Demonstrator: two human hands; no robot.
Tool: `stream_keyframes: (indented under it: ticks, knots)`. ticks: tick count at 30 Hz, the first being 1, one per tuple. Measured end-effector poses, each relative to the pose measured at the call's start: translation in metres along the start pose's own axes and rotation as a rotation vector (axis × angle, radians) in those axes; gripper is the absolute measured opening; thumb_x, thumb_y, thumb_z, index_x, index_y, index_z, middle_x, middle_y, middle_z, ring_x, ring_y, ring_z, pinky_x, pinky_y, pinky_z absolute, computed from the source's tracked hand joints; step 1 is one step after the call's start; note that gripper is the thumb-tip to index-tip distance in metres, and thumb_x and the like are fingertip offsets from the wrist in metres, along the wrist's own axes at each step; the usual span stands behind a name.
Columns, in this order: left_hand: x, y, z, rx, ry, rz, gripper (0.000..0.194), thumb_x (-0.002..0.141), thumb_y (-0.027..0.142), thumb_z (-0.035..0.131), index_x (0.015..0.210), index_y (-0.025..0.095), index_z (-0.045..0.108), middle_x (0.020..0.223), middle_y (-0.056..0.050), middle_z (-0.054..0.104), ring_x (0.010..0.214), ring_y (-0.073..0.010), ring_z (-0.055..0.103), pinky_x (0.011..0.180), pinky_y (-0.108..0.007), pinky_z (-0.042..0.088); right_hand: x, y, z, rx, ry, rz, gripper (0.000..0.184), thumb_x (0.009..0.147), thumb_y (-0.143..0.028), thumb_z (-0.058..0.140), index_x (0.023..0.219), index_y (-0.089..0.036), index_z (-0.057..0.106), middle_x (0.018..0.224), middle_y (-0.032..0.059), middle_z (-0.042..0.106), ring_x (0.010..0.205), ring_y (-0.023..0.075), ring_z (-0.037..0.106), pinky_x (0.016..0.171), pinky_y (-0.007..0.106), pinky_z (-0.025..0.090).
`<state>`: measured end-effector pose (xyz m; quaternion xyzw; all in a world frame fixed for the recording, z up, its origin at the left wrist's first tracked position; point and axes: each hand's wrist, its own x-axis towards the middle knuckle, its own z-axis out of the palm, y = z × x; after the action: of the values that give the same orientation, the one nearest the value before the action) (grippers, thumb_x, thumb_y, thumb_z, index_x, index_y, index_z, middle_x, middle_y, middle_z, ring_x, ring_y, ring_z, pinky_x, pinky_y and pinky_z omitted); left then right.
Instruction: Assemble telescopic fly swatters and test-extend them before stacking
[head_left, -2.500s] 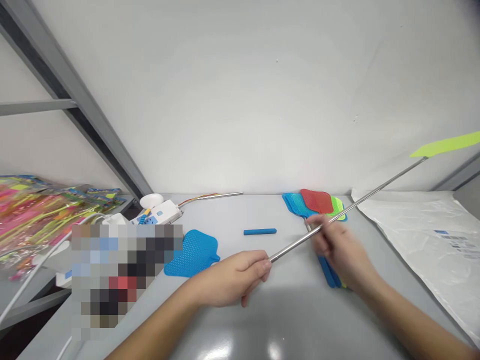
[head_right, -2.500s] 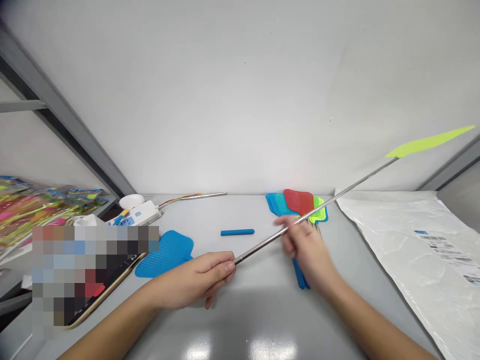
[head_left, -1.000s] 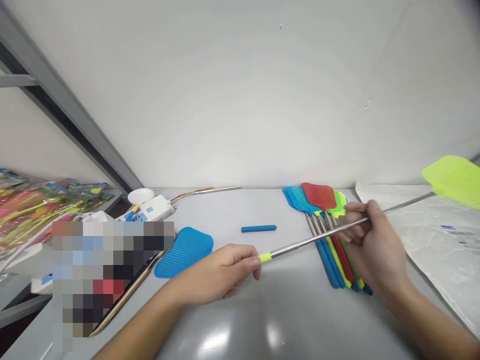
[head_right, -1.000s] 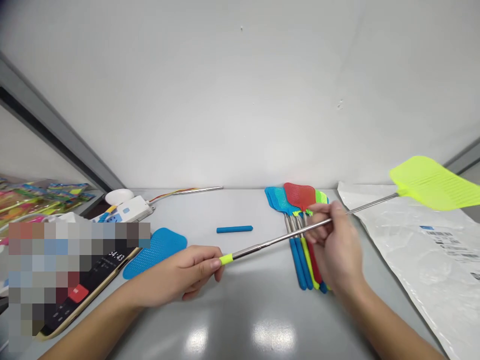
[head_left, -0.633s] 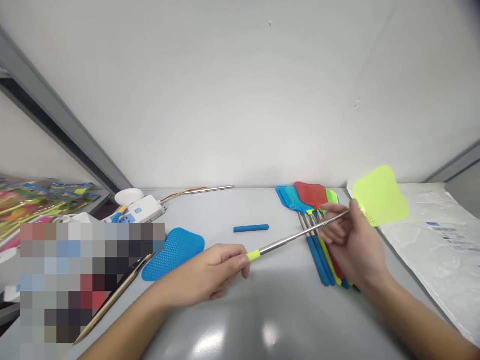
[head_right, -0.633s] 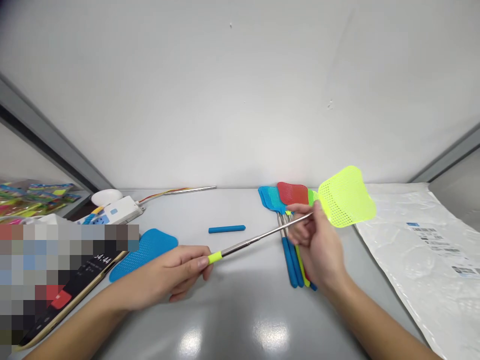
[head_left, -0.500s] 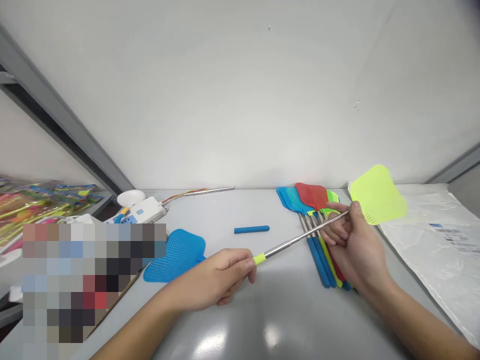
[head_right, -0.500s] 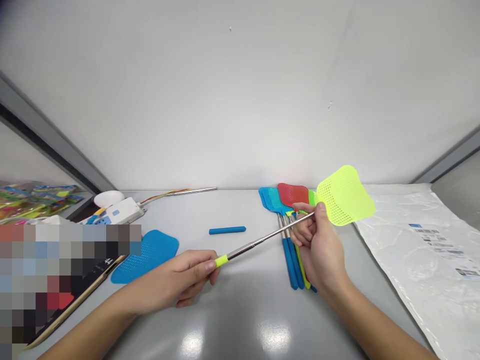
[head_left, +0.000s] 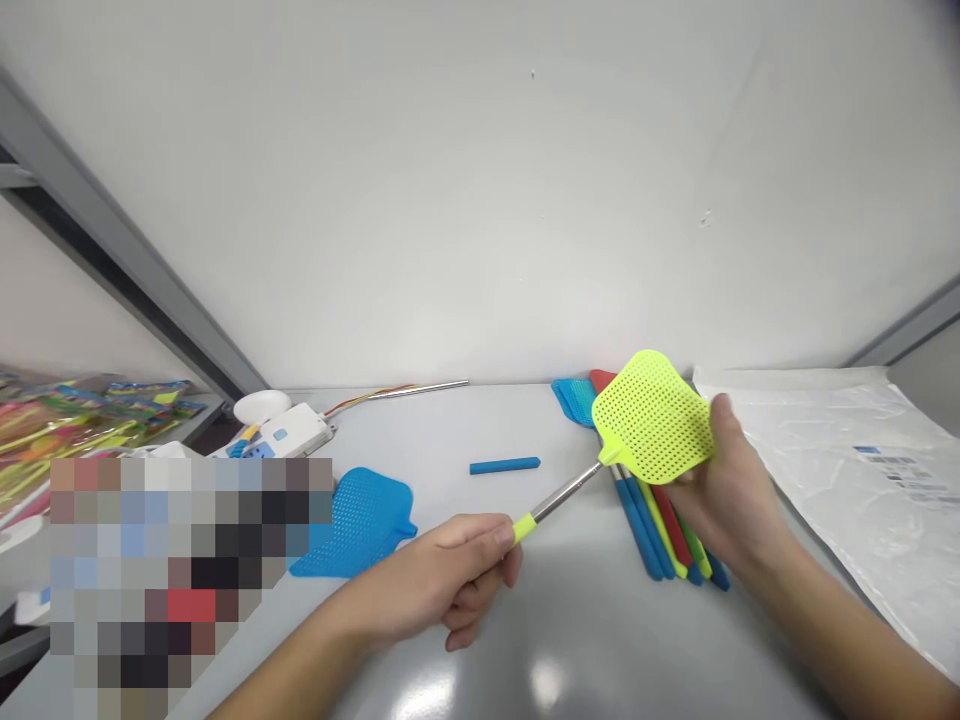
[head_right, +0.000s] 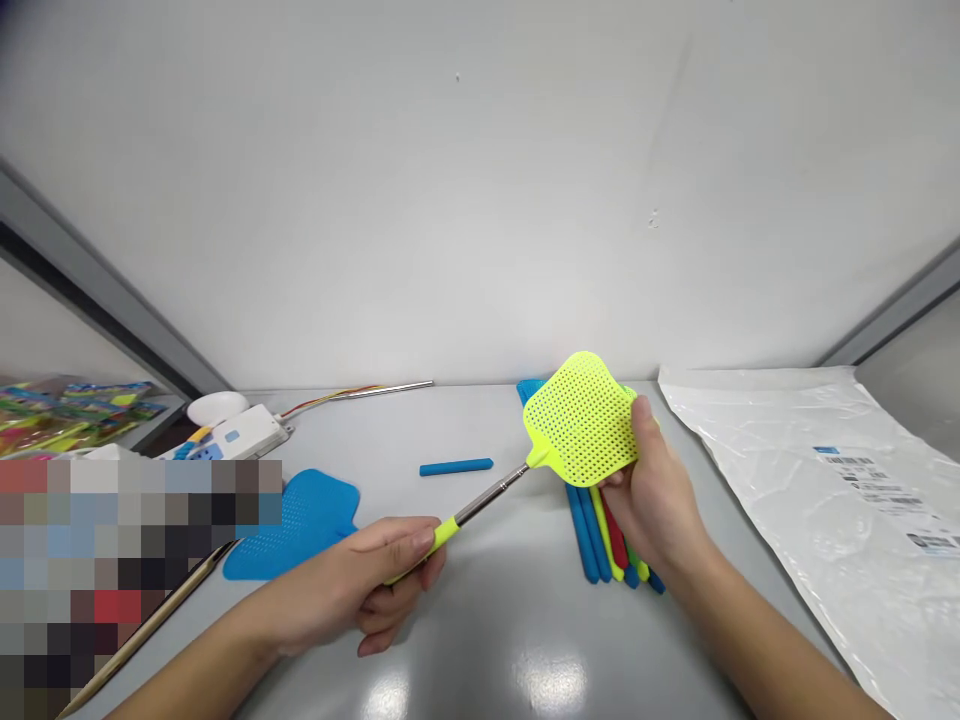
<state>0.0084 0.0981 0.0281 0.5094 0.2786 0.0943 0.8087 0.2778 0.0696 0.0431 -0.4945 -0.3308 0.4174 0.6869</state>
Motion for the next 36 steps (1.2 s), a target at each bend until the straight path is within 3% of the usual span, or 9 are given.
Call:
stream_keyframes:
  ticks: [3, 5, 11, 14, 17, 20, 24, 30, 36]
  knots:
    - [0.0, -0.001, 0.004, -0.019, 0.0, -0.026, 0.038, 0.097, 0.05, 0.04, 0.078, 0.019, 0.049, 0.048, 0.011, 0.026, 0.04, -0.006, 0.024, 0.044, -0.02, 0.033, -0.007, -0.003, 0.005, 0.08, 0.085, 0.059, 0.04, 0.085, -0.047, 0.063, 0.12, -0.028, 0.06, 0.117, 0.0033, 0.064, 0.097, 0.021, 0.064, 0.075, 0.031, 0.056]
    - [-0.001, -0.001, 0.007, -0.038, -0.01, -0.025, 0.037, 0.097, 0.05, 0.041, 0.078, 0.019, 0.049, 0.047, 0.01, 0.028, 0.039, -0.0057, 0.025, 0.043, -0.019, 0.031, -0.015, -0.004, 0.011, 0.079, 0.121, 0.059, 0.043, 0.084, -0.045, 0.064, 0.123, -0.029, 0.058, 0.12, 0.0025, 0.064, 0.104, 0.0215, 0.062, 0.078, 0.03, 0.056]
    - [0.001, -0.001, 0.004, -0.056, 0.014, 0.025, 0.037, 0.096, 0.048, 0.044, 0.077, 0.017, 0.051, 0.046, 0.01, 0.026, 0.04, -0.0052, 0.021, 0.042, -0.018, 0.031, -0.023, -0.001, 0.012, -0.037, 0.112, 0.021, 0.043, 0.087, -0.052, 0.057, 0.123, -0.029, 0.056, 0.092, 0.0009, 0.066, 0.072, 0.0167, 0.062, 0.062, 0.029, 0.052]
    - [0.007, -0.003, 0.007, -0.124, 0.028, 0.085, 0.037, 0.097, 0.048, 0.04, 0.077, 0.018, 0.049, 0.049, 0.01, 0.024, 0.041, -0.0056, 0.019, 0.045, -0.02, 0.035, -0.032, 0.01, 0.015, -0.165, -0.156, 0.14, 0.041, 0.085, -0.053, 0.059, 0.114, -0.024, 0.057, 0.068, -0.0033, 0.053, 0.052, 0.0115, 0.046, 0.049, 0.026, 0.04]
    - [0.011, -0.008, 0.016, -0.167, -0.002, 0.128, 0.034, 0.098, 0.047, 0.036, 0.084, 0.019, 0.049, 0.055, 0.009, 0.033, 0.043, -0.0058, 0.026, 0.054, -0.025, 0.042, -0.047, 0.021, 0.028, -0.278, -0.529, 0.234, 0.029, 0.087, -0.045, 0.061, 0.103, -0.021, 0.055, 0.067, -0.0055, 0.047, 0.057, 0.0094, 0.043, 0.054, 0.024, 0.036]
    - [0.012, -0.01, 0.028, -0.027, -0.034, 0.117, 0.034, 0.098, 0.049, 0.036, 0.096, 0.019, 0.052, 0.063, 0.003, 0.049, 0.054, -0.0097, 0.043, 0.065, -0.028, 0.044, -0.056, 0.021, 0.039, -0.373, -0.631, 0.202, 0.02, 0.091, -0.039, 0.055, 0.085, -0.019, 0.051, 0.068, -0.0037, 0.051, 0.063, 0.0108, 0.047, 0.06, 0.025, 0.037]
    - [0.016, -0.008, 0.042, 0.21, 0.032, 0.112, 0.037, 0.094, 0.052, 0.047, 0.094, 0.017, 0.058, 0.075, -0.003, 0.061, 0.075, -0.0155, 0.054, 0.074, -0.028, 0.042, -0.058, 0.006, 0.043, -0.595, -0.636, 0.147, 0.019, 0.088, -0.028, 0.055, 0.074, -0.021, 0.044, 0.063, -0.0055, 0.048, 0.058, 0.0102, 0.044, 0.054, 0.023, 0.034]
    - [0.021, -0.011, 0.044, 0.365, 0.068, 0.212, 0.042, 0.093, 0.053, 0.046, 0.092, 0.015, 0.062, 0.079, -0.004, 0.063, 0.075, -0.016, 0.054, 0.071, -0.027, 0.042, -0.054, -0.011, 0.039, -0.846, -0.587, -0.061, 0.029, 0.091, -0.032, 0.048, 0.067, -0.022, 0.035, 0.057, -0.0062, 0.043, 0.054, 0.0099, 0.042, 0.051, 0.023, 0.03]
    - [0.017, -0.009, 0.041, 0.36, 0.276, 0.174, 0.032, 0.092, 0.046, 0.048, 0.09, 0.018, 0.062, 0.074, -0.001, 0.059, 0.067, -0.0144, 0.054, 0.064, -0.025, 0.041, -0.012, -0.043, -0.005, -1.302, -0.278, -0.14, 0.037, 0.093, -0.045, 0.043, 0.064, -0.022, 0.042, 0.057, -0.0017, 0.05, 0.052, 0.0135, 0.045, 0.051, 0.027, 0.028]
